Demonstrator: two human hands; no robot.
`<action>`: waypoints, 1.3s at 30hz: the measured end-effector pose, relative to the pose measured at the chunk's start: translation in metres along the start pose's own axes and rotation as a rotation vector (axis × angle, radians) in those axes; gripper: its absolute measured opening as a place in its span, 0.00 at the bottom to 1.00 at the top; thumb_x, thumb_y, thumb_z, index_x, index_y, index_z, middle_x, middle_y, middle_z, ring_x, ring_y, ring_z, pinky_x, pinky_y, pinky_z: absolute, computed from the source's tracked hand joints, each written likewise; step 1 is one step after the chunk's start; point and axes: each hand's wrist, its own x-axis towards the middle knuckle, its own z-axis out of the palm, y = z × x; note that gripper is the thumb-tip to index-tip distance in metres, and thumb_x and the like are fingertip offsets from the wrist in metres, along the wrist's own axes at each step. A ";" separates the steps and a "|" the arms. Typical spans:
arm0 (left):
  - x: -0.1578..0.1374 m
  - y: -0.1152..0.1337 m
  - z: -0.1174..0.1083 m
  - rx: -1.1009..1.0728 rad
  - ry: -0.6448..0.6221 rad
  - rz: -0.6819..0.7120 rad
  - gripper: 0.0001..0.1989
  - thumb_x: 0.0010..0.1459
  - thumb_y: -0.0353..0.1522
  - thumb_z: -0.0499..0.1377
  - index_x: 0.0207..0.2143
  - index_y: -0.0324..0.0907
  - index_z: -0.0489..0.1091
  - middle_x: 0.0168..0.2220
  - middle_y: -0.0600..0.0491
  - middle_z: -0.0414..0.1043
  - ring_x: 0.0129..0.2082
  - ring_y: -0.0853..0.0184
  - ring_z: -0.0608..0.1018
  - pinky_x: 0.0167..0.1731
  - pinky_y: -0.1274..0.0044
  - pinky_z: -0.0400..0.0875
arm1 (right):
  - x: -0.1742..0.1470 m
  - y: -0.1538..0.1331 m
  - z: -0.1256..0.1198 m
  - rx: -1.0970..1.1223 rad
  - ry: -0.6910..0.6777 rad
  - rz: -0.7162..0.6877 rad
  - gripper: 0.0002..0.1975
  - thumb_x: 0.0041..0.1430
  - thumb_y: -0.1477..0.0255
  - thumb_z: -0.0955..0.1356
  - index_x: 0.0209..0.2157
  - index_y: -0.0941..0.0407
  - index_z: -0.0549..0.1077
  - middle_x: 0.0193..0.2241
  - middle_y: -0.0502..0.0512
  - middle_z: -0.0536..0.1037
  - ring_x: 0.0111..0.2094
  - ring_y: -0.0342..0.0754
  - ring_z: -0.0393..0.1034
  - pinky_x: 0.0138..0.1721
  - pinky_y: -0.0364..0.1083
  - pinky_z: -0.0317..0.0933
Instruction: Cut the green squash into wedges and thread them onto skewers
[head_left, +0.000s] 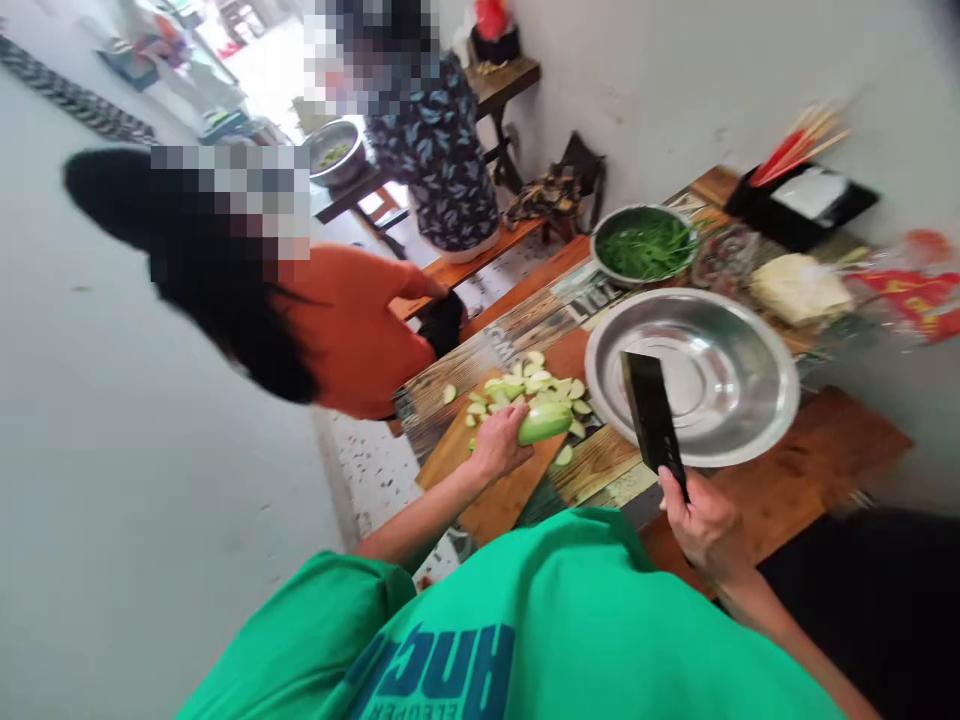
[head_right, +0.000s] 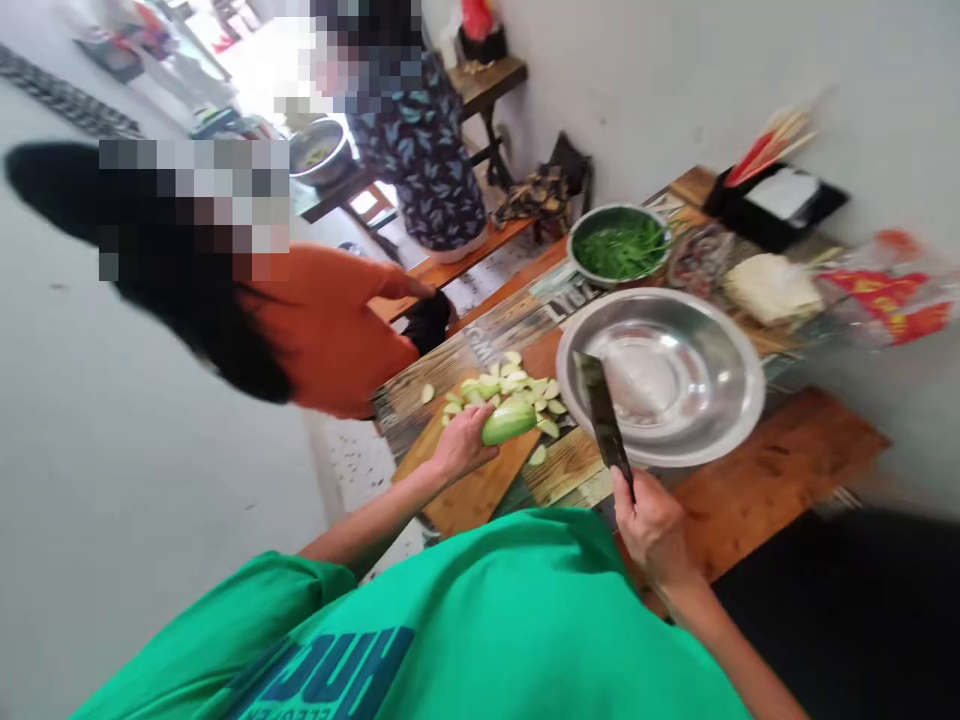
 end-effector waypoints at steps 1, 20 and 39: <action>-0.021 -0.024 0.007 -0.012 -0.013 -0.084 0.30 0.48 0.34 0.62 0.55 0.44 0.61 0.47 0.47 0.70 0.48 0.57 0.72 0.46 0.71 0.65 | 0.005 -0.015 0.012 -0.011 -0.092 -0.100 0.25 0.68 0.58 0.56 0.28 0.58 0.73 0.24 0.57 0.76 0.27 0.46 0.71 0.30 0.43 0.59; -0.119 -0.114 0.098 -0.121 -0.224 -0.506 0.31 0.51 0.38 0.64 0.55 0.38 0.57 0.48 0.40 0.69 0.47 0.55 0.74 0.43 0.72 0.65 | -0.021 -0.138 0.124 -0.558 -0.903 -0.147 0.12 0.69 0.69 0.55 0.44 0.59 0.65 0.33 0.60 0.79 0.34 0.52 0.76 0.29 0.44 0.54; -0.116 -0.113 0.099 -0.098 -0.261 -0.528 0.31 0.52 0.38 0.63 0.55 0.39 0.56 0.48 0.41 0.69 0.48 0.55 0.73 0.44 0.71 0.65 | -0.026 -0.128 0.130 -0.549 -0.902 -0.234 0.12 0.68 0.70 0.55 0.43 0.59 0.66 0.33 0.62 0.79 0.33 0.51 0.76 0.28 0.44 0.53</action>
